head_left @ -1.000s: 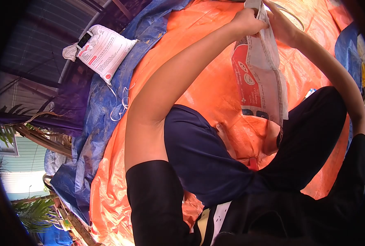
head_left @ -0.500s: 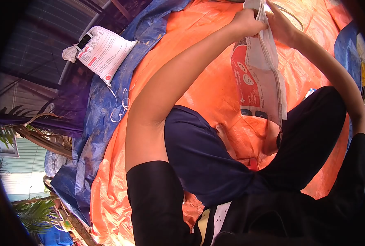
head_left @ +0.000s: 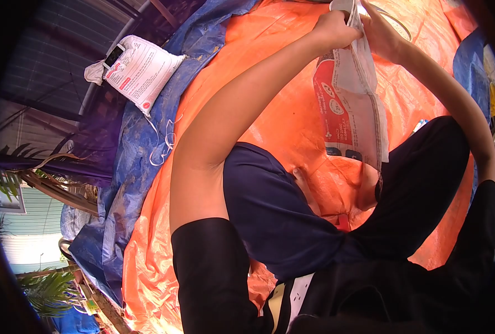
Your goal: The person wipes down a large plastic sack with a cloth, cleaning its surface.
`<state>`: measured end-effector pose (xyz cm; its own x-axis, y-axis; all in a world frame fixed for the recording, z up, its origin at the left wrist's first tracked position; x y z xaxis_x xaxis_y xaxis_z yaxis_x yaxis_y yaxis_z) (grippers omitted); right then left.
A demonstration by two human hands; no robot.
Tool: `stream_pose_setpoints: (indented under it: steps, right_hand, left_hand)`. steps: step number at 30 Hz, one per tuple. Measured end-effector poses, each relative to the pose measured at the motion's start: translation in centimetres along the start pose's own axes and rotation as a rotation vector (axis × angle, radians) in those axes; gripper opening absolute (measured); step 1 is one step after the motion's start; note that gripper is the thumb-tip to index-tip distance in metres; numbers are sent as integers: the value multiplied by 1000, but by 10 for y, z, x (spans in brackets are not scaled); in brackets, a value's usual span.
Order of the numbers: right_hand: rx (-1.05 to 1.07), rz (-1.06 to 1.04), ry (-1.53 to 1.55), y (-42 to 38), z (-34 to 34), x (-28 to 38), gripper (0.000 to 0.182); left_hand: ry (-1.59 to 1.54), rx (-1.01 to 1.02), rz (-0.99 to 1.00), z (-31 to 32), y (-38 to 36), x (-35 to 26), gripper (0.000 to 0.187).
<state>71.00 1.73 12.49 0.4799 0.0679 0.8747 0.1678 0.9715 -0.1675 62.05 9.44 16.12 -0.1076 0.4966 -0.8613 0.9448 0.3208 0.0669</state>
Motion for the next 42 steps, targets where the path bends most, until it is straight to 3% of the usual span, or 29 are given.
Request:
stream_pose_setpoints:
  steps: [5,8,11,14,17,20,24,25,29,34,39,42]
  right_hand:
    - [36,-28,2,1,15,4,84]
    - [-124,23,-169,-10,22,12,70]
    - [-26,86,-93,-6,17,11,55]
    - [-178,31,-197,-8,6,16,46]
    - [-276,-150,-503,-16,3,30,56]
    - [-317,-260,-698,-16,-25,31,40]
    - [-345,-212,-854,-36,-20,33,33]
    - [-351,-215,-853,-39,-30,32,31]
    - [-347,-205,-1012,-61,-61,43,19]
    - [-266,-376,-1207,-84,-52,54,8]
    - [-219,-444,-1136,-90,-41,48,8]
    - [-257,-327,-1094,-92,-45,49,12]
  left_hand:
    - [144,-103,61,-2,1,-1,37]
    - [-34,-77,65,0,12,9,36]
    - [-274,-31,246,2,22,10,23]
    - [-278,-113,267,-7,19,6,22]
    - [-267,-86,213,-21,9,-2,24]
    - [-317,-72,265,-30,-3,-5,26]
    - [-284,-76,247,-51,-24,8,30]
    - [-161,-90,29,-62,-28,24,37]
    - [-111,-100,-6,-92,-65,29,38]
    - [116,-6,47,-106,-88,49,38]
    - [-18,120,46,-89,-99,47,46]
    - [-72,70,-52,-81,-102,42,45]
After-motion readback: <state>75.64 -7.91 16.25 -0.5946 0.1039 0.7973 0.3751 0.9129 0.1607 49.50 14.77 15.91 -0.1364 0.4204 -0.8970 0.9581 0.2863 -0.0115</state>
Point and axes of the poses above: each hand's wrist, its own y-axis towards the middle knuckle, its own z-axis out of the palm, x = y × z, the point moved 6 cm from there along y, towards the middle knuckle, and after that the axes turned 1 degree about -x, right-handed, at the moved point
